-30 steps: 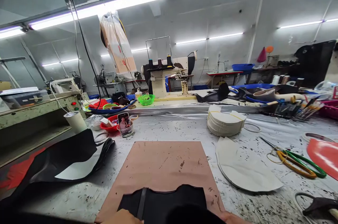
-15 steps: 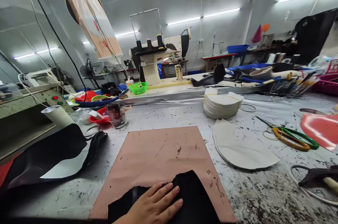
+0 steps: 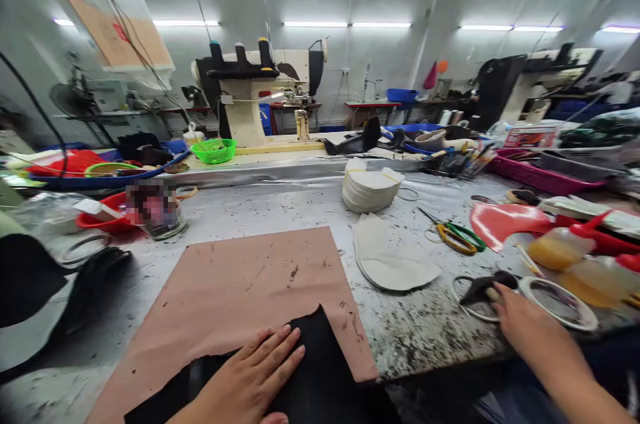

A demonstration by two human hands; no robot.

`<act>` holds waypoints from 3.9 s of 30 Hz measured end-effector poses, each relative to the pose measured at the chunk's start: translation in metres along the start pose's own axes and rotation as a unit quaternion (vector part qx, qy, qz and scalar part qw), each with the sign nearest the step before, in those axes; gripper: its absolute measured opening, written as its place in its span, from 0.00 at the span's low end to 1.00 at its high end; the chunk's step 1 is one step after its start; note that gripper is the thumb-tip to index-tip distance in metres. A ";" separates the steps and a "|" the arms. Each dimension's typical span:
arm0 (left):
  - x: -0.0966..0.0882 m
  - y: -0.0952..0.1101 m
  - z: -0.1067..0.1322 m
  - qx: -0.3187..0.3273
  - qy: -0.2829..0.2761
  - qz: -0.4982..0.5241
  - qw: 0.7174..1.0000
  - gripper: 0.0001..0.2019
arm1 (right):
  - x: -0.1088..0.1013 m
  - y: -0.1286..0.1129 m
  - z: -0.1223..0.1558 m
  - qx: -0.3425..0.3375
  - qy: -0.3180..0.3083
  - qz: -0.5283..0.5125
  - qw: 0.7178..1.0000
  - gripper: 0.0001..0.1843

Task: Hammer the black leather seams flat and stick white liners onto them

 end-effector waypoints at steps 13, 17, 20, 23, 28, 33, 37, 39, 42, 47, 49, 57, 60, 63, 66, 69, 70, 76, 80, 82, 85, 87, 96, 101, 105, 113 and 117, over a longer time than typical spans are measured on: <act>0.001 -0.003 -0.028 0.037 -0.036 0.067 0.996 0.25 | -0.032 -0.232 0.003 -0.220 -0.201 -0.066 0.952 0.14; 0.006 -0.014 -0.053 -0.041 -0.047 0.177 0.982 0.12 | -0.005 -0.292 0.008 -0.325 -0.277 0.054 0.903 0.10; 0.017 -0.033 -0.069 -0.153 -0.028 0.205 0.966 0.11 | 0.009 -0.295 0.007 -0.341 -0.295 0.108 0.886 0.09; 0.027 -0.039 -0.076 -0.176 -0.028 0.227 0.957 0.10 | 0.010 -0.291 0.007 -0.346 -0.286 0.110 0.887 0.09; 0.034 -0.045 -0.073 -0.182 -0.020 0.339 0.923 0.09 | 0.009 -0.287 0.005 -0.312 -0.309 0.103 0.892 0.07; 0.023 -0.041 -0.069 -0.131 0.065 0.318 0.937 0.12 | 0.008 -0.287 0.001 -0.306 -0.315 0.082 0.895 0.06; 0.016 -0.033 -0.068 -0.102 0.090 0.261 0.956 0.14 | 0.002 -0.286 -0.010 -0.284 -0.283 0.083 0.912 0.09; 0.013 -0.029 -0.070 -0.085 0.089 0.251 0.960 0.14 | 0.005 -0.288 -0.012 -0.283 -0.309 0.088 0.904 0.09; 0.008 -0.026 -0.071 -0.060 0.095 0.247 0.963 0.15 | 0.007 -0.290 -0.018 -0.265 -0.327 0.094 0.902 0.10; 0.010 -0.022 -0.071 -0.042 0.083 0.249 0.964 0.14 | 0.013 -0.298 -0.018 -0.280 -0.343 0.060 0.894 0.10; 0.012 -0.023 -0.071 -0.044 0.078 0.254 0.963 0.14 | 0.015 -0.300 -0.018 -0.286 -0.348 0.053 0.891 0.11; 0.013 -0.024 -0.071 -0.047 0.068 0.263 0.961 0.14 | 0.017 -0.300 -0.017 -0.281 -0.348 0.063 0.892 0.11; 0.013 -0.025 -0.071 -0.049 0.074 0.265 0.960 0.14 | 0.017 -0.301 -0.017 -0.287 -0.338 0.067 0.894 0.10; 0.014 -0.026 -0.072 -0.057 0.081 0.266 0.959 0.15 | 0.020 -0.302 -0.013 -0.296 -0.345 0.058 0.889 0.08; 0.014 -0.031 -0.071 -0.077 0.097 0.242 0.962 0.13 | 0.022 -0.298 -0.013 -0.288 -0.312 0.058 0.904 0.08; 0.016 -0.047 -0.067 -0.142 0.082 0.245 0.956 0.10 | 0.030 -0.297 -0.007 -0.289 -0.327 0.051 0.898 0.08; 0.018 -0.051 -0.065 -0.157 0.064 0.265 0.949 0.10 | 0.032 -0.297 -0.005 -0.286 -0.332 0.048 0.898 0.08; 0.010 -0.046 -0.056 -0.111 0.072 0.294 0.947 0.13 | 0.024 -0.303 -0.008 -0.279 -0.337 0.065 0.897 0.09; 0.005 -0.037 -0.053 -0.091 0.107 0.238 0.961 0.12 | 0.018 -0.301 -0.010 -0.256 -0.303 0.065 0.915 0.11; 0.004 -0.035 -0.052 -0.087 0.117 0.228 0.963 0.12 | 0.021 -0.302 -0.006 -0.265 -0.313 0.054 0.911 0.09; 0.002 -0.033 -0.051 -0.080 0.129 0.225 0.963 0.12 | 0.025 -0.302 -0.002 -0.266 -0.311 0.050 0.911 0.08; 0.003 -0.035 -0.051 -0.081 0.119 0.230 0.962 0.12 | 0.026 -0.303 -0.001 -0.268 -0.310 0.056 0.911 0.08; 0.011 -0.047 -0.049 -0.116 0.057 0.297 0.946 0.12 | 0.020 -0.316 0.002 -0.290 -0.310 0.058 0.903 0.08; 0.003 -0.037 -0.048 -0.085 0.085 0.228 0.966 0.13 | 0.015 -0.318 0.003 -0.291 -0.294 0.036 0.910 0.09; 0.002 -0.034 -0.050 -0.077 0.072 0.207 0.973 0.13 | 0.015 -0.324 0.007 -0.325 -0.297 0.050 0.897 0.09; -0.005 -0.004 -0.030 -0.035 0.069 0.029 0.997 0.20 | 0.012 -0.341 0.007 -0.358 -0.276 0.042 0.891 0.09; -0.006 0.000 -0.020 -0.031 0.071 0.019 0.997 0.20 | 0.011 -0.351 0.005 -0.354 -0.311 0.034 0.881 0.10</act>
Point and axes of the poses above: each hand's wrist, its own z-axis away from the middle knuckle, its own x-axis out of the palm, y = z × x, the point moved 8 cm from there along -z, towards the middle knuckle, and after that the axes turned 9 degrees about -x, right-handed, at the moved point
